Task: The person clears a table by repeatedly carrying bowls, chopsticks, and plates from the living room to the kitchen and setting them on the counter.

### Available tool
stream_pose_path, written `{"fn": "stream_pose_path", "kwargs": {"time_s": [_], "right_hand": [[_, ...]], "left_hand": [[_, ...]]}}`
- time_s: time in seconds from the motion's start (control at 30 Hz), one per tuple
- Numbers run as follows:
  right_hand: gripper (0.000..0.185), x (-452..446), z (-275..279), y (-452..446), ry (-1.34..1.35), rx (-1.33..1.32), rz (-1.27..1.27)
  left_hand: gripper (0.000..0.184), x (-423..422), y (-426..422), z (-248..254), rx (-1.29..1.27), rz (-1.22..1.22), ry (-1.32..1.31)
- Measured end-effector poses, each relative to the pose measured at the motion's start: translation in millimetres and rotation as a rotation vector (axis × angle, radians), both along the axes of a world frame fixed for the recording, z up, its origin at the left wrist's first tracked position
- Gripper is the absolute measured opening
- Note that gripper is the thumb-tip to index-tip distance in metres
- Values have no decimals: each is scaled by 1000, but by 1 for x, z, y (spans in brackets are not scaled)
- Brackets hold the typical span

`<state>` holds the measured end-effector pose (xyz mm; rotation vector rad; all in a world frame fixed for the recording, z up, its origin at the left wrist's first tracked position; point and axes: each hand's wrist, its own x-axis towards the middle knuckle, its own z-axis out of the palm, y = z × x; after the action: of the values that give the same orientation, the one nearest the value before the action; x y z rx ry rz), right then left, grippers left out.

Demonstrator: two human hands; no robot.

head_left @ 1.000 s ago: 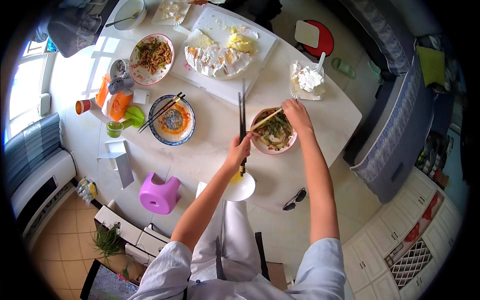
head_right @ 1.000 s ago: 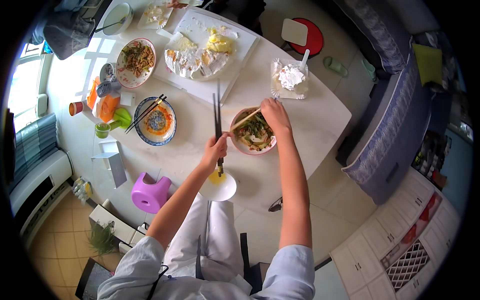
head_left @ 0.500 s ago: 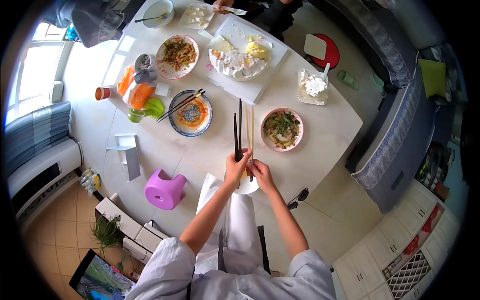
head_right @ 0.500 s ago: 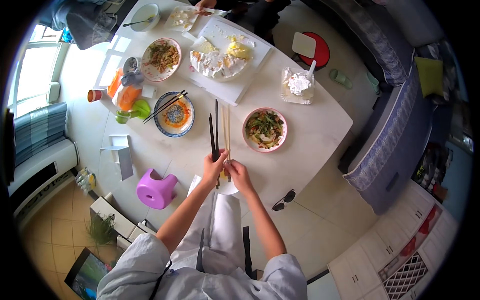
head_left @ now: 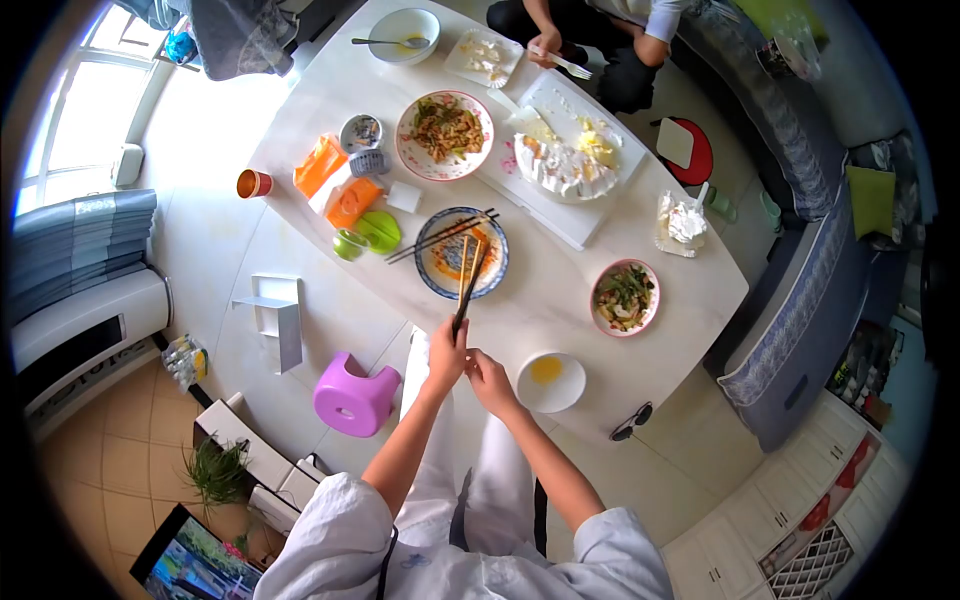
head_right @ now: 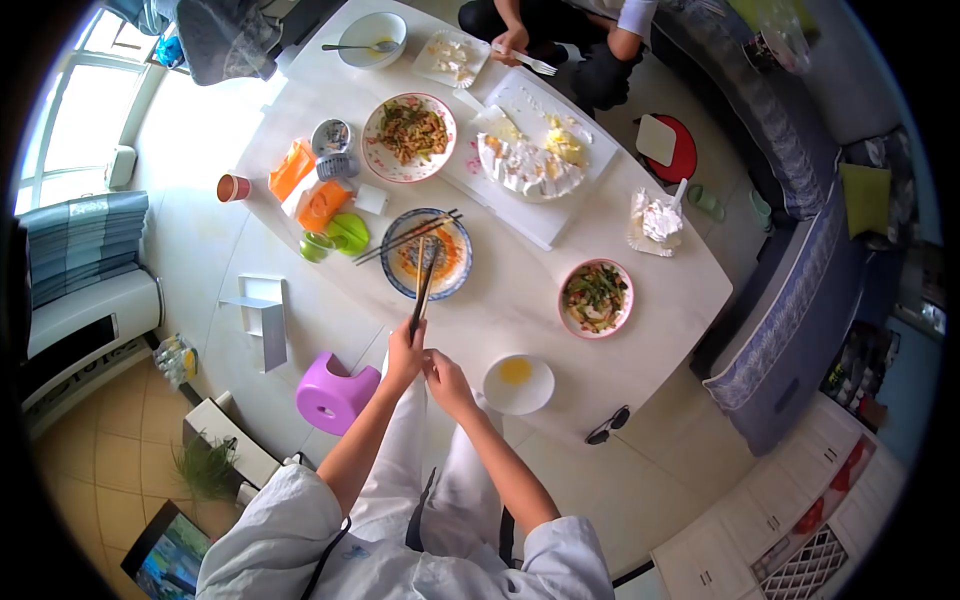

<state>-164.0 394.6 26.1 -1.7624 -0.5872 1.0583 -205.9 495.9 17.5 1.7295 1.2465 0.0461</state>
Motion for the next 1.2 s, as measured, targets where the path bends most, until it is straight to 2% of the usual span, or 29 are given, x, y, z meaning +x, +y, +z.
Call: {"fn": "stream_pose_path", "kwargs": {"time_s": [0.03, 0.1, 0.13, 0.17, 0.23, 0.27, 0.3, 0.37, 0.43, 0.47, 0.53, 0.6, 0.67, 0.73, 0.83, 0.87, 0.9, 0.97, 1.03, 1.1, 1.13, 1.17, 1.2], "right_hand": [[11, -4, -6, 12, 2, -12, -1], [8, -2, -21, 33, -146, -98, -51], [8, 6, -30, 48, -244, -154, -140], [9, 19, -40, 60, -369, -251, -151], [11, 50, -65, 90, -591, -242, -136], [19, 67, -61, 111, -731, -198, -105], [23, 80, -61, 129, -766, -208, -17], [27, 96, -70, 155, -789, -227, 74], [19, 107, -81, 172, -1131, -184, 341], [19, 109, -83, 177, -1132, -182, 341], [14, 111, -87, 185, -1136, -278, 532], [11, 104, -88, 185, -1145, -349, 572], [9, 96, -85, 180, -1155, -422, 612], [8, 87, -103, 162, -1360, -470, 799], [8, 77, -103, 139, -1316, -496, 774], [6, 76, -102, 134, -1176, -532, 734], [6, 74, -101, 131, -1178, -534, 730], [8, 68, -95, 119, -910, -642, 541], [10, 67, -72, 109, -902, -598, 476], [11, 62, -59, 97, -664, -579, 323], [11, 56, -54, 90, -694, -400, 156], [11, 53, -50, 86, -693, -400, 157], [10, 51, -40, 86, -242, -418, 25]], "left_hand": [[17, -5, 13, -7, -12, -1, 2], [16, -11, 37, -20, -303, 268, -197], [14, -13, 48, -25, -420, 320, -214], [14, -14, 58, -30, -425, 327, -215], [13, -15, 75, -40, -484, 307, -234], [12, -12, 82, -41, -476, 319, -239], [12, -13, 87, -44, -486, 315, -225], [6, -16, 97, -50, -322, 166, -222], [8, -16, 106, -41, -360, 133, -143], [8, -17, 109, -40, -407, 173, -188], [9, -16, 116, -31, -447, 210, -237], [11, -19, 115, -22, -521, 368, -302], [12, -22, 112, -20, -529, 376, -316], [14, -20, 108, -15, -538, 382, -341], [16, -17, 98, -13, -589, 377, -318], [14, -17, 96, -14, -606, 387, -322], [14, -17, 94, -16, -623, 395, -323], [14, -18, 88, -20, -553, 393, -329], [15, -16, 84, -19, -484, 385, -346], [15, -18, 83, -16, -509, 396, -335], [17, -17, 83, -17, -498, 384, -310], [17, -15, 83, -17, -498, 384, -309], [18, -14, 82, -18, -557, 409, -311]]}}
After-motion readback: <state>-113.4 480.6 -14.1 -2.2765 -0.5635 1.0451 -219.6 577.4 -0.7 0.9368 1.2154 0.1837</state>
